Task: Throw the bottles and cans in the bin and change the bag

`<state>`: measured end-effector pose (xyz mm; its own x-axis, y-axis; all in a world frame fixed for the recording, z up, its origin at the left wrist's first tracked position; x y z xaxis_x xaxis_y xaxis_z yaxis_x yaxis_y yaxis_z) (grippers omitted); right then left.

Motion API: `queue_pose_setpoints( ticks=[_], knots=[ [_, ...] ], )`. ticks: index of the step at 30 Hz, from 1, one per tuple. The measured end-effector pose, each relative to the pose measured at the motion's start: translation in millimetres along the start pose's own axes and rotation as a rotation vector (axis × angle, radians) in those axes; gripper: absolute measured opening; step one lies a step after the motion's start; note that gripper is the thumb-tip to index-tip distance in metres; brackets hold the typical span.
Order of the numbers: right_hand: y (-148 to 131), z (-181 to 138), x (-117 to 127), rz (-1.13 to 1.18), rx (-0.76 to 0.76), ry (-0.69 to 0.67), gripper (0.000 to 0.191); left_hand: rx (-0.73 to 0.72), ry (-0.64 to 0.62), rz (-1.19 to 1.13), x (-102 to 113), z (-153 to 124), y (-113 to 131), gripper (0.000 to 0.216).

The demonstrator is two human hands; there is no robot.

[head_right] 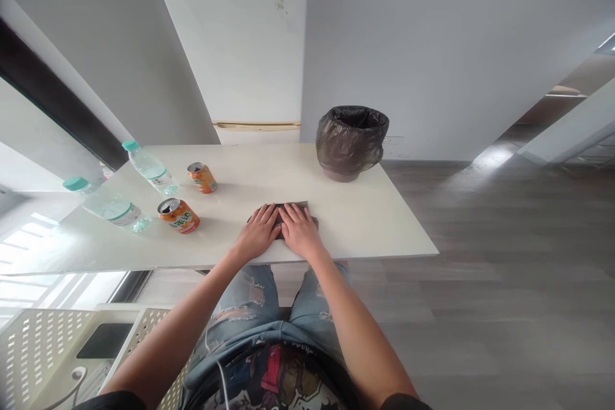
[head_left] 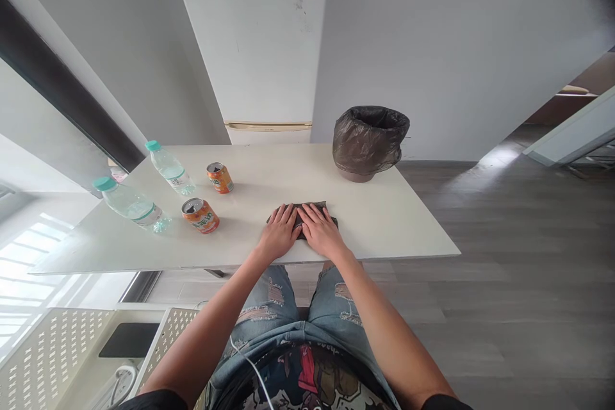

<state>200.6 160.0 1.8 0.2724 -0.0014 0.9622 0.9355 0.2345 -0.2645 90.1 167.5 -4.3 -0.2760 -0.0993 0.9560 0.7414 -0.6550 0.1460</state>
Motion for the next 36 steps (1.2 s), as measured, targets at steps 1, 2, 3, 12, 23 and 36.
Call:
queue_pose_setpoints(
  ticks=[1,2,3,12,23,36],
  knots=[
    [0.2,0.1,-0.3,-0.001,0.001,0.004,0.061,-0.002,0.001,-0.001,-0.1,0.0,0.1,0.065],
    [0.4,0.1,-0.5,-0.003,0.002,0.006,0.061,-0.001,-0.001,-0.002,-0.2,-0.1,0.0,0.066],
    [0.5,0.2,-0.7,-0.005,0.002,0.008,0.061,0.000,-0.003,-0.005,-0.4,-0.2,-0.2,0.066],
    [1.6,0.4,-3.3,-0.009,-0.006,-0.035,0.062,0.003,-0.005,-0.016,-1.6,-1.6,-1.4,0.067],
    [2.7,1.1,-7.0,-0.018,-0.002,-0.033,0.062,-0.003,-0.022,0.004,-0.9,-0.9,1.1,0.068],
    [0.1,-0.3,-3.2,-0.015,-0.007,-0.043,0.063,-0.009,-0.002,-0.009,-3.6,-2.1,-1.7,0.067]
  ],
)
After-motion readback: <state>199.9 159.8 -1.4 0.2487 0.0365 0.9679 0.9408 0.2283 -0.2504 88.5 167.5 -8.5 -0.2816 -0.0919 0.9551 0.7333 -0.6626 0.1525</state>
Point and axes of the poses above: each hand's wrist, its own z-axis towards the middle knuckle, its own x-axis out of the back of the hand, y = z × x, the point moved 10 cm from there along z, towards the middle knuckle, and after that the axes turned 11 degrees about -x, right-handed, at the moved point
